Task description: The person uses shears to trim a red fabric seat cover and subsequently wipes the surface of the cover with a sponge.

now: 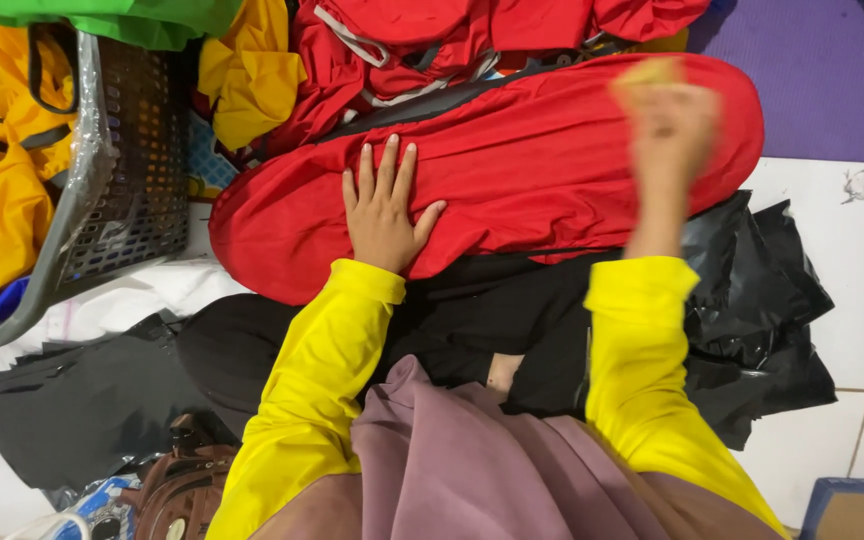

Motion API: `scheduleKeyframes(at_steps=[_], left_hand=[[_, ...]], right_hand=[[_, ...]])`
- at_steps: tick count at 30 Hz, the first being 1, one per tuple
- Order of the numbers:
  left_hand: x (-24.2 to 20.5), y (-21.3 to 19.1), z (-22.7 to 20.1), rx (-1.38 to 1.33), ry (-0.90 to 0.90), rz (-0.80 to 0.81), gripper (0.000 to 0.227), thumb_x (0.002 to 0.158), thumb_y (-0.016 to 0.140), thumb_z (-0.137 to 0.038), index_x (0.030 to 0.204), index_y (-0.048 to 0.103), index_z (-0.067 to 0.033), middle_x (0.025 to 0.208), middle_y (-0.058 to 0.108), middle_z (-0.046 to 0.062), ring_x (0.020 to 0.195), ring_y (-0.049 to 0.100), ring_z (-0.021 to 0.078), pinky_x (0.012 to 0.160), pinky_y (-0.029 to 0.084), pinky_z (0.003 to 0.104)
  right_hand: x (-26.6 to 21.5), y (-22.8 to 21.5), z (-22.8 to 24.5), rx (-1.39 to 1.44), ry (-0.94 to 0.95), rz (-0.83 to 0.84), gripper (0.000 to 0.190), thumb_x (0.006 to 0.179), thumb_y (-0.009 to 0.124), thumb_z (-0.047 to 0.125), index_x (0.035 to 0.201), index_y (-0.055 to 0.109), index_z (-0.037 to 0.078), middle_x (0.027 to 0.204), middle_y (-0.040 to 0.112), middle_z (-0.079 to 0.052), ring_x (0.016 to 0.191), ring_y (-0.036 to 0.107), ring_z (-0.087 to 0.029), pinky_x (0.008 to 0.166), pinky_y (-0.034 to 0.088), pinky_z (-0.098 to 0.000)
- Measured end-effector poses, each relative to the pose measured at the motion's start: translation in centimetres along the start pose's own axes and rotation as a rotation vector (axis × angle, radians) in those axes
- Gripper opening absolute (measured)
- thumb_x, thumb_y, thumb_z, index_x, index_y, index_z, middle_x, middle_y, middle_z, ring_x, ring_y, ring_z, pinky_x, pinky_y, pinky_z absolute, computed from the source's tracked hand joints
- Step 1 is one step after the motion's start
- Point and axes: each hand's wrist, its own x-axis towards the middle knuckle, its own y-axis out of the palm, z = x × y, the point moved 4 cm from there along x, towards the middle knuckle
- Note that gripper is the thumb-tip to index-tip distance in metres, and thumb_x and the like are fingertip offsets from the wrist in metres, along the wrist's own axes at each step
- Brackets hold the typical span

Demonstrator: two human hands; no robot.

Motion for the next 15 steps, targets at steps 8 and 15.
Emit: scheduleKeyframes(at_steps=[8, 15], left_hand=[[0.1, 0.0, 2.3, -0.082, 0.105, 0.083, 0.076, 0.096, 0.067, -0.050, 0.157, 0.043, -0.0132, 0.166, 0.032, 0.010, 0.153, 0.027, 0.0395, 0.121, 0.025, 0.058], [-4.7, -3.6, 14.6, 0.106, -0.229, -0.015, 0.074, 0.086, 0.080, -0.054, 0.149, 0.057, -0.0237, 0.155, 0.047, 0.011, 0.145, 0.034, 0.0406, 0.109, 0.032, 0.068]], right_hand=[[-0.9, -3.6, 7.0, 0.008, -0.129, -0.317, 0.018, 0.092, 0.065, 0.000, 0.110, 0.068, 0.002, 0.109, 0.054, -0.011, 0.094, 0.062, -0.027, 0.078, 0.056, -0.0371], [-8.8, 7.4, 16.1, 0.106, -0.687, 0.337, 0.023, 0.087, 0.079, 0.017, 0.109, 0.076, 0.020, 0.112, 0.059, -0.008, 0.096, 0.067, -0.033, 0.080, 0.058, -0.0412]])
